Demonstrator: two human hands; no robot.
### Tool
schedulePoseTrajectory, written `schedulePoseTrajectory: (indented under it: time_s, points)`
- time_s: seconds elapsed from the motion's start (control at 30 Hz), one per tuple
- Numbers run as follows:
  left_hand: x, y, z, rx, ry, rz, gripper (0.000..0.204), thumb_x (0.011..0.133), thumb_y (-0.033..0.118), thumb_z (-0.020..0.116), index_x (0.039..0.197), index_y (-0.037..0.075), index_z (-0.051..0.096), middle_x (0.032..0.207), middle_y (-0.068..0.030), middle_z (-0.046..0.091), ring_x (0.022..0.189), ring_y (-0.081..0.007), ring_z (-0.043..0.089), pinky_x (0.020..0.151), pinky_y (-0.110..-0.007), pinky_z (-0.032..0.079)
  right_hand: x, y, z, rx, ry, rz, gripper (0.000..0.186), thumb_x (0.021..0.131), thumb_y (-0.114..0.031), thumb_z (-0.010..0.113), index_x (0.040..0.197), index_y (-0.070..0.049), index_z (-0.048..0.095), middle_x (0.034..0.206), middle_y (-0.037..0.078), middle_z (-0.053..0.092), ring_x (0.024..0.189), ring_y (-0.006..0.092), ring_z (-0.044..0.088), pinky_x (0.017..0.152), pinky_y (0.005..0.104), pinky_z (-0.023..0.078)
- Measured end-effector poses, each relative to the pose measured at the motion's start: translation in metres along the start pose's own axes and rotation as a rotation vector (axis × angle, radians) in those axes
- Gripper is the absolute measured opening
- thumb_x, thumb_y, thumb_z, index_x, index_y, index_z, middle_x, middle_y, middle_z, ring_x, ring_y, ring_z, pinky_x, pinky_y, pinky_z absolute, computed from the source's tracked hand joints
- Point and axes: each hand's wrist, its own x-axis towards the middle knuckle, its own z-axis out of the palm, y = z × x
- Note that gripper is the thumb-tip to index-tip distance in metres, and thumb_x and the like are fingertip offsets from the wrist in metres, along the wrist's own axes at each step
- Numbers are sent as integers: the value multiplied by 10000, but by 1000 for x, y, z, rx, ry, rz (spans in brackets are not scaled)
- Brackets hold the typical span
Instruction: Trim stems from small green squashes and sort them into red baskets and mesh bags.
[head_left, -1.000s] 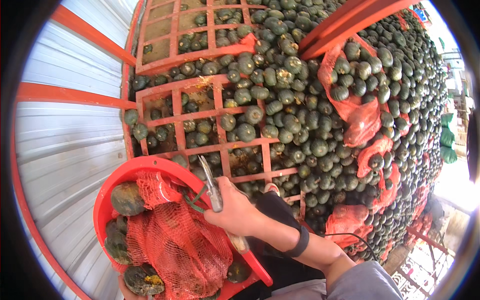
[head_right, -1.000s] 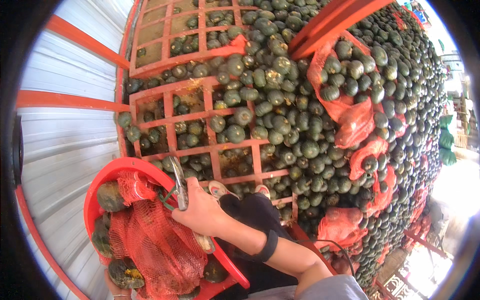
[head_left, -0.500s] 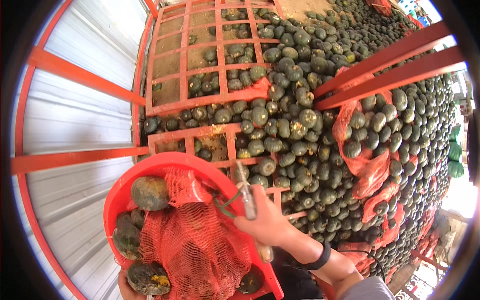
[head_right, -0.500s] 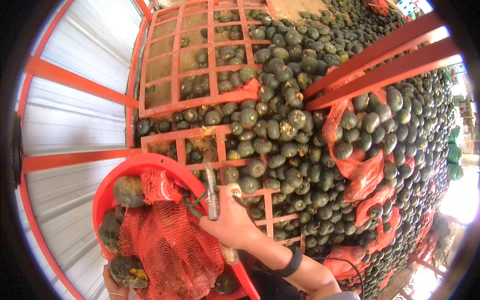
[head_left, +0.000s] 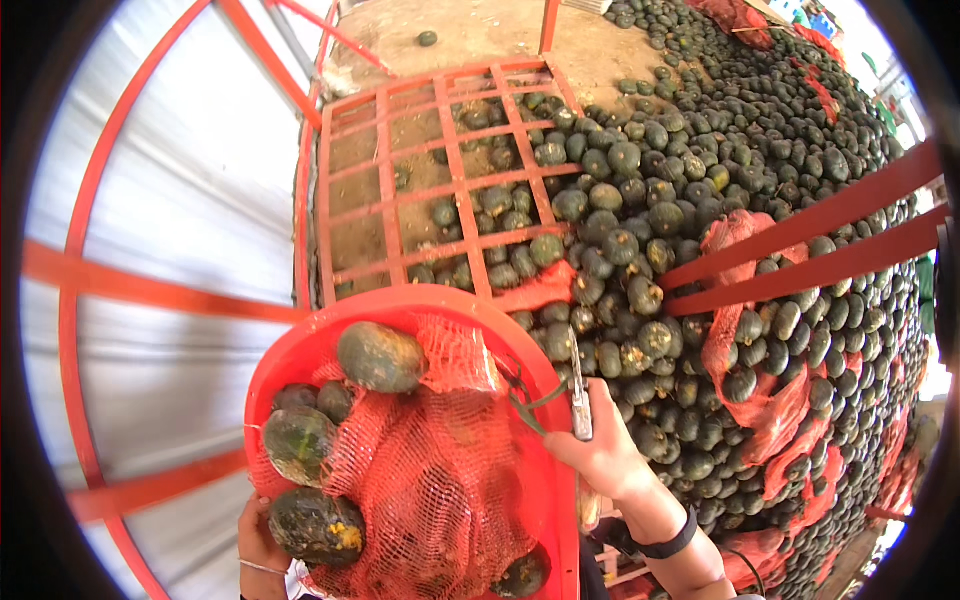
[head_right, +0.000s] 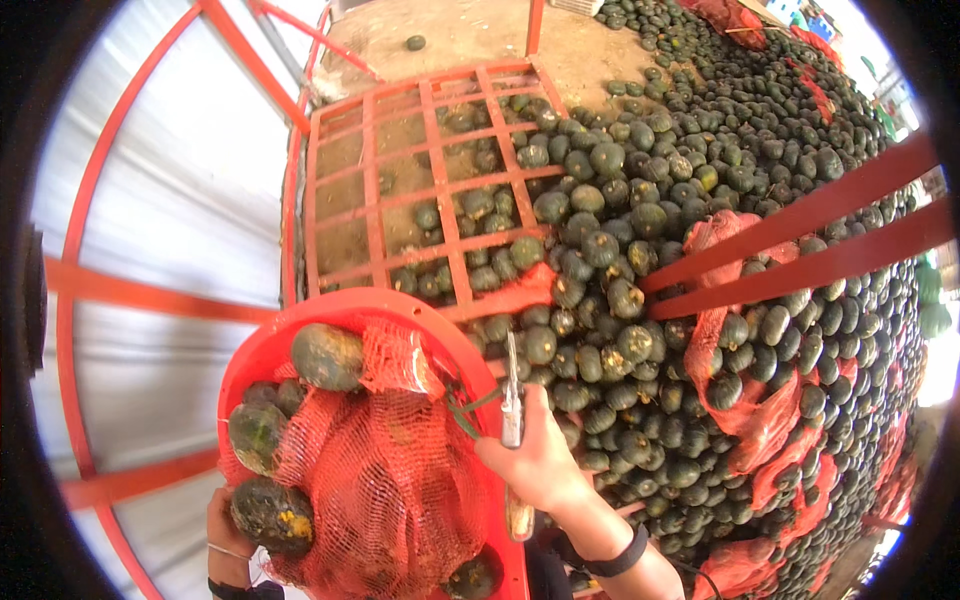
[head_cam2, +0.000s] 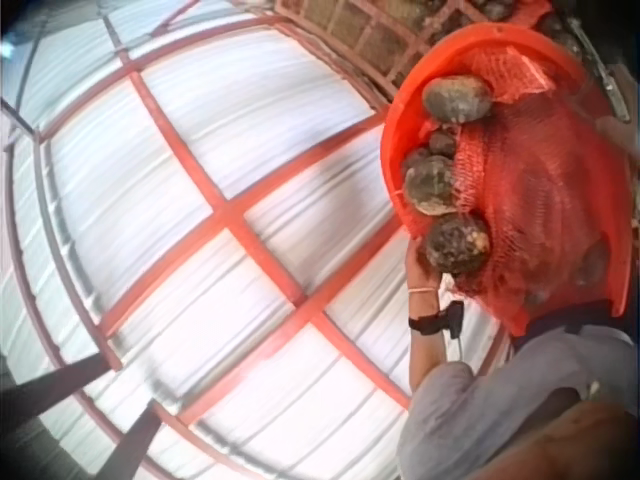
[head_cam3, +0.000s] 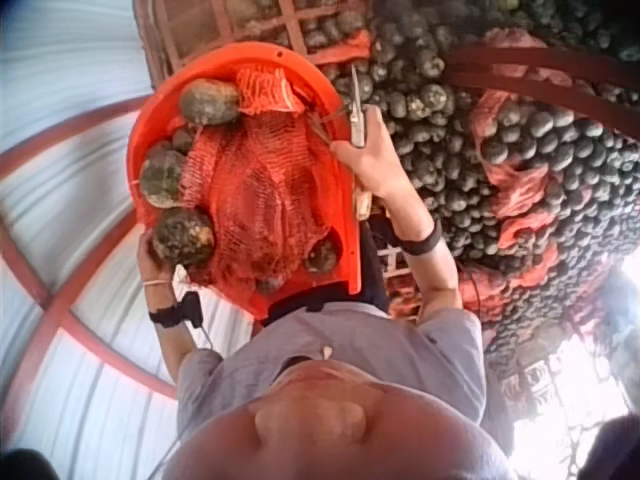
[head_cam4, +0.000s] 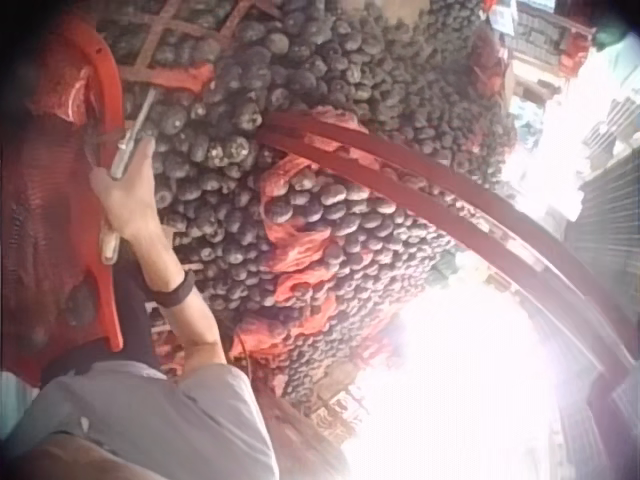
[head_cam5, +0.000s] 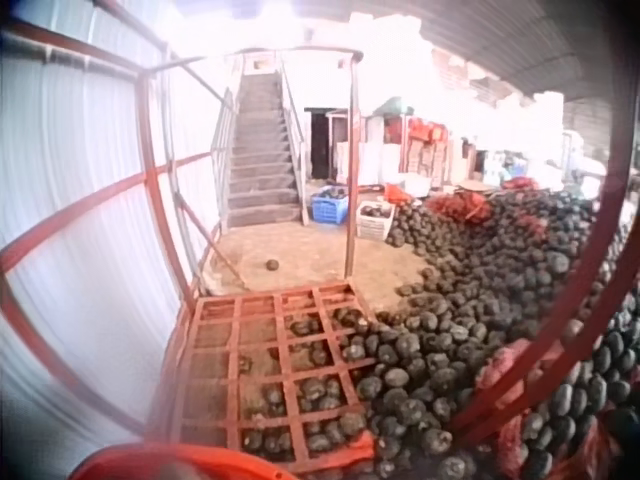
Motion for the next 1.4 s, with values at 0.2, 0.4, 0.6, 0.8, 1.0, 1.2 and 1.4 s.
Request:
schedulePoseTrajectory:
  time_s: [0.2, 0.4, 0.6, 0.8, 1.0, 1.2, 1.4]
  points:
    - [116, 81, -10, 28, 0, -94, 481, 814, 171, 452, 1282, 58, 436, 1211, -97, 558, 1086, -268, 552, 922, -409, 450, 83, -53, 57, -5, 99, 101, 553, 718, -144, 658, 1173, 33, 399, 807, 72, 526, 727, 149, 503, 672, 297, 446]
    - [195, 154, 19, 14, 133, 19, 284, 838, 257, 488, 1028, 65, 576, 956, -106, 654, 852, -268, 636, 774, -393, 523, 158, -122, 99, -14, 70, 293, 557, 706, -150, 676, 1161, 37, 416, 875, 84, 522, 789, 144, 494, 714, 293, 437]
    - [251, 226, 57, 77, 36, -23, 511, 827, 168, 448, 1323, 52, 405, 1249, -94, 538, 1106, -266, 540, 950, -388, 432, 213, -157, 94, 64, 124, 174, 571, 704, -167, 687, 1157, 42, 409, 868, 70, 503, 804, 147, 476, 728, 296, 424]
    - [306, 279, 174, 140, 45, -58, 402, 858, 324, 418, 1016, -5, 586, 977, -142, 651, 901, -296, 623, 820, -432, 504, 308, -203, 53, 32, 144, 141, 579, 703, -188, 679, 1166, 23, 403, 820, 73, 483, 746, 153, 479, 682, 287, 422]
    - [375, 311, 270, 172, 77, -71, 323, 827, 267, 458, 1026, 41, 574, 978, -127, 647, 877, -287, 628, 797, -411, 514, 408, -261, -7, -20, 162, 193, 568, 702, -158, 656, 1170, 24, 390, 801, 73, 516, 684, 150, 498, 614, 306, 442]
    - [423, 357, 409, 127, -123, -59, 500, 826, 137, 434, 1314, 31, 409, 1264, -101, 530, 1118, -265, 532, 951, -389, 428, 491, -320, -64, 25, 312, 90, 464, 699, -84, 631, 1097, 33, 421, 815, 66, 512, 704, 111, 463, 610, 280, 421]
    - [496, 403, 511, 120, -243, -54, 514, 815, 125, 432, 1320, 32, 399, 1257, -117, 529, 1114, -271, 533, 955, -394, 426, 574, -378, -92, 77, 345, 106, 464, 689, -53, 636, 1104, 23, 442, 833, 34, 518, 721, 99, 462, 634, 260, 415]
